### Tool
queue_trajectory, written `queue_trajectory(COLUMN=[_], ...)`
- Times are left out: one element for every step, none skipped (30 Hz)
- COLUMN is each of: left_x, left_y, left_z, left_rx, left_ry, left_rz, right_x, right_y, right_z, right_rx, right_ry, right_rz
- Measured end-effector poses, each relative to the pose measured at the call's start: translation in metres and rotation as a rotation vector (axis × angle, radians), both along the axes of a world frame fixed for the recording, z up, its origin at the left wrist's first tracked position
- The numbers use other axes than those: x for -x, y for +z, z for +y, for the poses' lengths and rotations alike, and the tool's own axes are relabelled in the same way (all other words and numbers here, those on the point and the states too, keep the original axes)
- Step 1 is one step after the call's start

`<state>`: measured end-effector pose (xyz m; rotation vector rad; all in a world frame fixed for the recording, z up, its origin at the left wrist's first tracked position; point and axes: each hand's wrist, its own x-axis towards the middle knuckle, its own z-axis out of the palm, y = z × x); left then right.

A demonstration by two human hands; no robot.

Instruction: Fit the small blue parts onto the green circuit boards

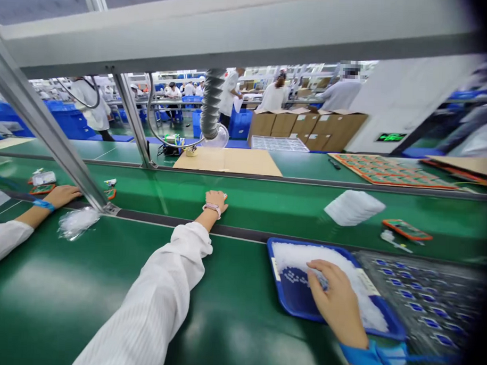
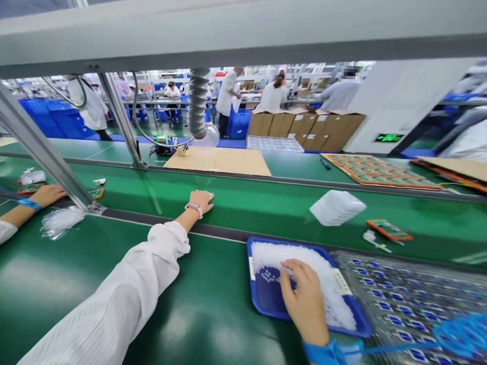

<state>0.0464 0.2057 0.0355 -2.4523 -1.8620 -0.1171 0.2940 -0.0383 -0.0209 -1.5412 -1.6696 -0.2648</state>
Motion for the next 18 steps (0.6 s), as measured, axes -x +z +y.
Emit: queue_trajectory(left_x=[-0.001, 0.0, 0.001, 0.004, 0.007, 0.01, 0.014, 0.018, 0.022, 0.025, 0.027, 0.029, 0.03, 0.031, 0.031, 0.032, 0.032, 0.033], left_y=[-0.001, -0.003, -0.004, -0.004, -0.004, -0.003, -0.001, 0.001, 0.004, 0.007, 0.01, 0.012, 0.012, 0.011, 0.008, 0.003, -0.003, -0.01], left_z=[0.008, 0.015, 0.021, 0.026, 0.029, 0.033, 0.035, 0.036, 0.036, 0.035, 0.032, 0.027, 0.02, 0.01, -0.001, -0.015, -0.031, -0.047], left_rx=[0.03, 0.057, 0.08, 0.097, 0.111, 0.12, 0.126, 0.13, 0.128, 0.12, 0.105, 0.085, 0.053, 0.01, -0.037, -0.083, -0.119, -0.133], left_ry=[0.049, 0.09, 0.122, 0.145, 0.16, 0.17, 0.175, 0.174, 0.166, 0.15, 0.127, 0.1, 0.059, -0.001, -0.079, -0.173, -0.277, -0.373], left_rz=[-0.01, -0.022, -0.035, -0.049, -0.062, -0.075, -0.089, -0.105, -0.122, -0.143, -0.164, -0.183, -0.211, -0.254, -0.311, -0.376, -0.445, -0.497], right_x=[-0.005, -0.009, -0.012, -0.014, -0.016, -0.017, -0.017, -0.017, -0.017, -0.016, -0.016, -0.016, -0.016, -0.017, -0.017, -0.017, -0.017, -0.017], right_y=[0.0, -0.001, -0.001, -0.001, -0.001, -0.002, -0.002, -0.002, -0.003, -0.003, -0.003, -0.004, -0.004, -0.004, -0.004, -0.004, -0.005, -0.005], right_z=[-0.001, -0.001, -0.002, -0.002, -0.003, -0.003, -0.003, -0.003, -0.002, -0.002, -0.002, -0.002, -0.002, -0.002, -0.002, -0.002, -0.002, -0.002], right_rx=[-0.005, -0.006, -0.006, -0.004, 0.002, 0.009, 0.019, 0.032, 0.047, 0.061, 0.074, 0.084, 0.094, 0.105, 0.122, 0.146, 0.175, 0.205], right_ry=[-0.017, -0.033, -0.048, -0.059, -0.065, -0.068, -0.066, -0.061, -0.052, -0.043, -0.034, -0.029, -0.025, -0.021, -0.014, -0.003, 0.01, 0.02], right_rz=[-0.001, 0.002, 0.007, 0.013, 0.021, 0.03, 0.038, 0.045, 0.05, 0.054, 0.058, 0.062, 0.065, 0.068, 0.071, 0.072, 0.072, 0.071])
